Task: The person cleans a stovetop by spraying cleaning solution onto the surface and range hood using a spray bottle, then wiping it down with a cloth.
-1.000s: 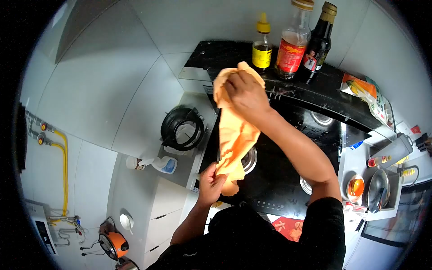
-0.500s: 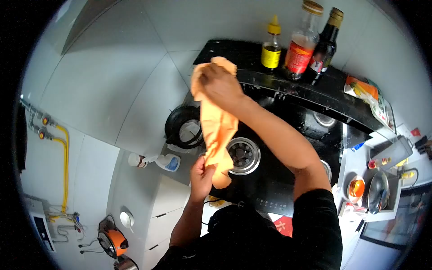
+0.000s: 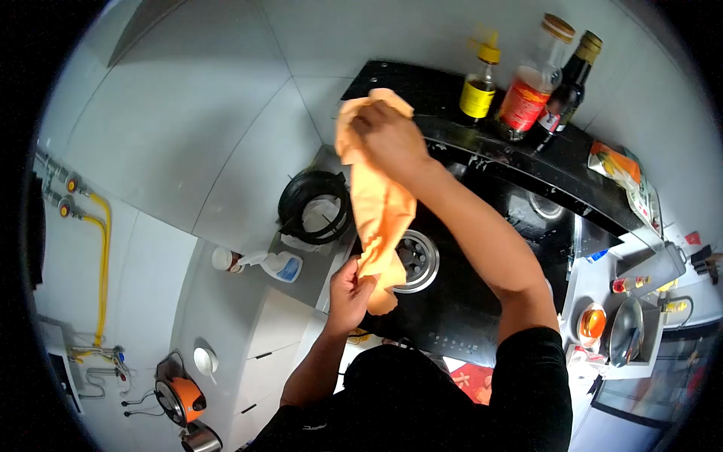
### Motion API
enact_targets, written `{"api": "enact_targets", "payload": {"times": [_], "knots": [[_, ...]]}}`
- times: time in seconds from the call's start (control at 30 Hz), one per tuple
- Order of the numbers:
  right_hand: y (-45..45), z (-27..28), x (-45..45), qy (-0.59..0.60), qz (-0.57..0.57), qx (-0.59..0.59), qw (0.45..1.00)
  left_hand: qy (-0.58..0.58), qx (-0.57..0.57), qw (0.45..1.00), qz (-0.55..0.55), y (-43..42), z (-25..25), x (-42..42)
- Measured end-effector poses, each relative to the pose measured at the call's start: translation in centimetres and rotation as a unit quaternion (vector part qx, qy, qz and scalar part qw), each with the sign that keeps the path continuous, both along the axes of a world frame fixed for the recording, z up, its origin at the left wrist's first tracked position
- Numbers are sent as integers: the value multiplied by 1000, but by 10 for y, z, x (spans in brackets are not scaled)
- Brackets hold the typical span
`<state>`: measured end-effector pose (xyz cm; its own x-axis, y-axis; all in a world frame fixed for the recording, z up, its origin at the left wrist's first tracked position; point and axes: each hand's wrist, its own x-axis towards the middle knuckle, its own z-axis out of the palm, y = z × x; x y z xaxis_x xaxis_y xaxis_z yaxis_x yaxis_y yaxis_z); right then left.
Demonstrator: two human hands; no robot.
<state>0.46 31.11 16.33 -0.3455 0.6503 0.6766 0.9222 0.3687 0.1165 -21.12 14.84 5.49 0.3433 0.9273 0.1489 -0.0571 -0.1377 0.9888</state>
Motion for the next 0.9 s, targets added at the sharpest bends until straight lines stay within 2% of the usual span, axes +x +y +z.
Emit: {"api": "enact_targets", "payload": {"times": [0.17, 0.27, 0.33, 0.37, 0.47, 0.53, 0.57, 0.6, 0.67, 0.8, 0.83, 0.9], "knots": [[-7, 4, -10, 37, -16, 16, 999, 9, -16, 1000, -7, -1, 1, -7], [21, 2, -31, 4, -45, -13, 999, -27, -38, 999, -8, 1, -5, -5], [33, -1, -39, -32, -58, 30, 997, -25, -49, 998, -22, 5, -4, -1], [30, -1, -36, -49, -53, -1, 997, -20, -32, 999, -27, 7, -3, 0], [-6, 1, -9, -36, -42, -16, 998, -10, -16, 999, -32, 8, 0, 4], [-32, 1, 21, -72, -49, 0, 996, -34, -4, 998, -43, 6, 5, 5], [-48, 9, 26, -53, -58, -19, 997, -38, -34, 997, -58, 6, 1, 2], [-52, 6, 32, -67, -79, 13, 995, -45, -23, 997, -58, 6, 3, 2], [-50, -4, 35, -62, -79, 17, 995, 7, -15, 997, -69, 9, -1, -4], [-5, -4, -9, -44, -57, 0, 997, 33, -6, 998, -49, 13, -7, -11], [14, -9, -21, -36, -45, 9, 998, 9, -26, 998, -47, 14, -5, -14], [39, -7, -49, -56, -69, -57, 994, -52, -46, 997, -39, 15, 8, -11]]}}
